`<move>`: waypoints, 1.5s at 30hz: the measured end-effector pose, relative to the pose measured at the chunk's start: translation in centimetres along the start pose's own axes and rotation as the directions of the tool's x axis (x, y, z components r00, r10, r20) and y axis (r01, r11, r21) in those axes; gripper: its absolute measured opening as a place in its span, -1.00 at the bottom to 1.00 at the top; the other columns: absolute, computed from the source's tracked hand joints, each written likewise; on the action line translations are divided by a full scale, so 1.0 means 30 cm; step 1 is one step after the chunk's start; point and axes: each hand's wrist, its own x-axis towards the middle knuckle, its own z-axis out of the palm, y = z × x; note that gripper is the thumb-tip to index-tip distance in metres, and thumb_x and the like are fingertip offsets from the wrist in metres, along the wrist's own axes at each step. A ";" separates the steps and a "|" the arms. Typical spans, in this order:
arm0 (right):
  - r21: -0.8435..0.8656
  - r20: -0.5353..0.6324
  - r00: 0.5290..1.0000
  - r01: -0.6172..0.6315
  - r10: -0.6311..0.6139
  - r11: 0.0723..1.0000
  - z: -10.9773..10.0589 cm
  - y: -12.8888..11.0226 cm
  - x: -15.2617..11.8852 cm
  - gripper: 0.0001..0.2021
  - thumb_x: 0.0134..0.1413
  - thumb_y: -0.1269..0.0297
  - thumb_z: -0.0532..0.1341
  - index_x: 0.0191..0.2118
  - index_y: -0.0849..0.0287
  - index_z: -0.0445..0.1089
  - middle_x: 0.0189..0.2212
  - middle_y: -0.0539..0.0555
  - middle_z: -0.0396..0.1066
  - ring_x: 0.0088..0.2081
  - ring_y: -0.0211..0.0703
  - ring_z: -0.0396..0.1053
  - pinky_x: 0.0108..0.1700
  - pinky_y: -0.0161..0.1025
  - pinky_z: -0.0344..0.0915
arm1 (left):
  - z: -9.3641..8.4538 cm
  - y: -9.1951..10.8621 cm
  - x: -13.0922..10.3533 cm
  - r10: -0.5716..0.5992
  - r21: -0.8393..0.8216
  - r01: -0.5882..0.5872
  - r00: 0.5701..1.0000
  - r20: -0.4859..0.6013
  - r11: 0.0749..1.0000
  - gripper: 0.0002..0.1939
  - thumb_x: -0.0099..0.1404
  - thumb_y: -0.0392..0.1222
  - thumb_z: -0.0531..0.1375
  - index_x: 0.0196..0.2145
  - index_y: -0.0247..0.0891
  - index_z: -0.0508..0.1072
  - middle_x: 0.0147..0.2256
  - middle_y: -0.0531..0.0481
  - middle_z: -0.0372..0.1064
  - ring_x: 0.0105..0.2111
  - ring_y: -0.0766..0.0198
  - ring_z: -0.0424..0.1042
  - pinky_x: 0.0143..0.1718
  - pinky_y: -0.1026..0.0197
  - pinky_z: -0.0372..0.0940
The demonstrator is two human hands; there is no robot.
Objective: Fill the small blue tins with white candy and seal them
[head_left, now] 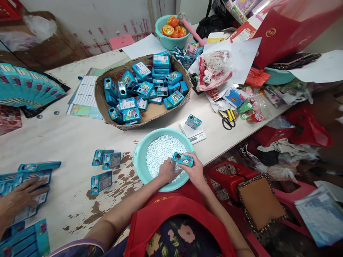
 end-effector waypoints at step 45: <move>-0.206 0.050 0.992 0.126 -0.118 0.970 0.070 -0.088 -0.002 -0.69 -0.16 0.34 0.36 -0.21 0.09 0.37 -0.26 0.02 0.37 -0.15 -0.06 0.33 -0.08 -0.12 0.24 | -0.419 0.180 0.019 -0.247 -0.957 -0.281 0.925 -0.289 0.067 -0.74 0.07 -0.07 0.27 -0.39 -0.27 0.32 -0.52 0.10 0.33 -0.58 0.39 0.36 -0.56 0.34 0.26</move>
